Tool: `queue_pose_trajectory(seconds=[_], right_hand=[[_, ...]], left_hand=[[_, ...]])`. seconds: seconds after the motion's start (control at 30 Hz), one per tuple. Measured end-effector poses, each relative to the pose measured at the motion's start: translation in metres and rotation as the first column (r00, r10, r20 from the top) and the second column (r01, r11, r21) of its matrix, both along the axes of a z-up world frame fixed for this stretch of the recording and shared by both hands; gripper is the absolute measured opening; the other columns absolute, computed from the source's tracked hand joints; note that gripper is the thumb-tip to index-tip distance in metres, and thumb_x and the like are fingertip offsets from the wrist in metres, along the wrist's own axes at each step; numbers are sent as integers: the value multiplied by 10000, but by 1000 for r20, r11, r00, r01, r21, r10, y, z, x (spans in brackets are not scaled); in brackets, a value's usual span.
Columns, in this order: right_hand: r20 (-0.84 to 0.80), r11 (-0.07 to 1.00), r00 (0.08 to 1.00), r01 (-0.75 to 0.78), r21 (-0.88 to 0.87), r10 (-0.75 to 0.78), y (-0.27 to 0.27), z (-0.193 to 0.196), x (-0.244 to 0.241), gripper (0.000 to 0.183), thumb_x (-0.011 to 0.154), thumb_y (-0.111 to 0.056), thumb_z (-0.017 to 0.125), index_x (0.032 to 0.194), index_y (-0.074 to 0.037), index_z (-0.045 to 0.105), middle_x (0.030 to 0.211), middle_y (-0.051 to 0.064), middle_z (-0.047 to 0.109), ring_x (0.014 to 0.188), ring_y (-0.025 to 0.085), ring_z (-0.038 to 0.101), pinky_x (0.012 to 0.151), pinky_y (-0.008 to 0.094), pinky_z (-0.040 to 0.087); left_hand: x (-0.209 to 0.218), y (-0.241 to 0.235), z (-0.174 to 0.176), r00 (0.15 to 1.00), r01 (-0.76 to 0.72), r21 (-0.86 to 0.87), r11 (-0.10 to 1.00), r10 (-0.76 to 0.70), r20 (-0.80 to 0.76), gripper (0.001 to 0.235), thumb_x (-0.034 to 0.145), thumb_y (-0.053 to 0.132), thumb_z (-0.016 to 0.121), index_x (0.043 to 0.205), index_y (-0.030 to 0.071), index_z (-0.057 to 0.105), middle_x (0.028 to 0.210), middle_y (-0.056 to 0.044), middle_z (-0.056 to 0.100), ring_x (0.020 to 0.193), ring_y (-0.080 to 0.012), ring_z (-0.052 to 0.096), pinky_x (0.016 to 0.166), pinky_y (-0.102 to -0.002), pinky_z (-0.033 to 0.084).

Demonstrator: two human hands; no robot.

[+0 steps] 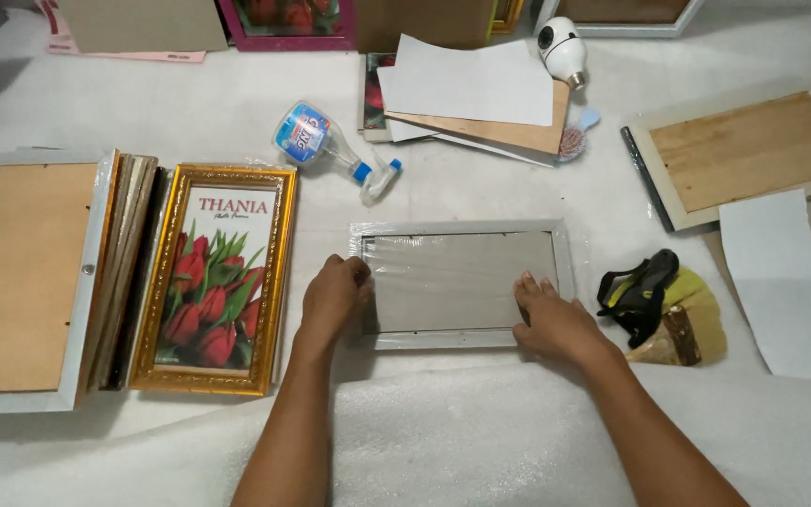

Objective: The person wipes a picture frame with a cloth, then wraps clear plastic film around the frame on the table. They insert a wooden backing board into the frame, press it into place, flip the framed picture over, and set it with a stack of finished frames.

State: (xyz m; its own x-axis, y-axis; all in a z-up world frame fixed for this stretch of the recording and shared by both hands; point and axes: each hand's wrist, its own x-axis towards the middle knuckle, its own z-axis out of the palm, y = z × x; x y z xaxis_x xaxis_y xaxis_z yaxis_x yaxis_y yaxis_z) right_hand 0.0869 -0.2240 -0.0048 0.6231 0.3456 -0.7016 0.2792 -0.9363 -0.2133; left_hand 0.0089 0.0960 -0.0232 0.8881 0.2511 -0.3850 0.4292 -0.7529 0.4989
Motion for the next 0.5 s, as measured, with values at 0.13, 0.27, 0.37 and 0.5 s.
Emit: queue_pose_trajectory(seconds=[0.13, 0.27, 0.37, 0.5], right_hand=[[15, 1000, 1000, -17, -7, 17, -2, -2, -3, 787, 951, -359, 530, 1635, -86, 255, 1726, 113, 160, 1583, 360, 157, 1205, 688, 138], [-15, 996, 1000, -1, -86, -1, -5, -1, -9, 827, 947, -419, 571, 1612, -27, 274, 1707, 190, 180, 1564, 423, 184, 1158, 734, 209], [-46, 993, 999, 0, -119, -6, -4, 3, -9, 840, 951, -384, 578, 1613, 0, 234, 1719, 197, 118, 1569, 437, 143, 1120, 767, 240], [-45, 996, 999, 3, -87, -7, -1, 5, -9, 839, 951, -312, 578, 1615, 25, 192, 1718, 231, 73, 1568, 457, 117, 1093, 791, 251]], left_hand=[[-1, -2, -5, 1000, 3, 42, 999, -3, 2, 262, 905, 142, 706, 1165, 115, 717, 1133, -198, 626, 1068, -447, 691, 863, -513, 586], [0, -3, -14, 1000, 22, 55, 998, -21, -7, 301, 895, 164, 717, 1194, 132, 700, 1181, -195, 595, 1123, -448, 659, 875, -521, 585], [3, -3, -24, 999, 32, 76, 997, -33, 9, 333, 877, 195, 734, 1205, 158, 695, 1203, -189, 583, 1157, -447, 628, 885, -531, 582], [2, -6, -25, 998, 46, 122, 992, -52, 44, 353, 874, 209, 726, 1223, 172, 691, 1236, -190, 565, 1208, -433, 585, 928, -537, 568]])
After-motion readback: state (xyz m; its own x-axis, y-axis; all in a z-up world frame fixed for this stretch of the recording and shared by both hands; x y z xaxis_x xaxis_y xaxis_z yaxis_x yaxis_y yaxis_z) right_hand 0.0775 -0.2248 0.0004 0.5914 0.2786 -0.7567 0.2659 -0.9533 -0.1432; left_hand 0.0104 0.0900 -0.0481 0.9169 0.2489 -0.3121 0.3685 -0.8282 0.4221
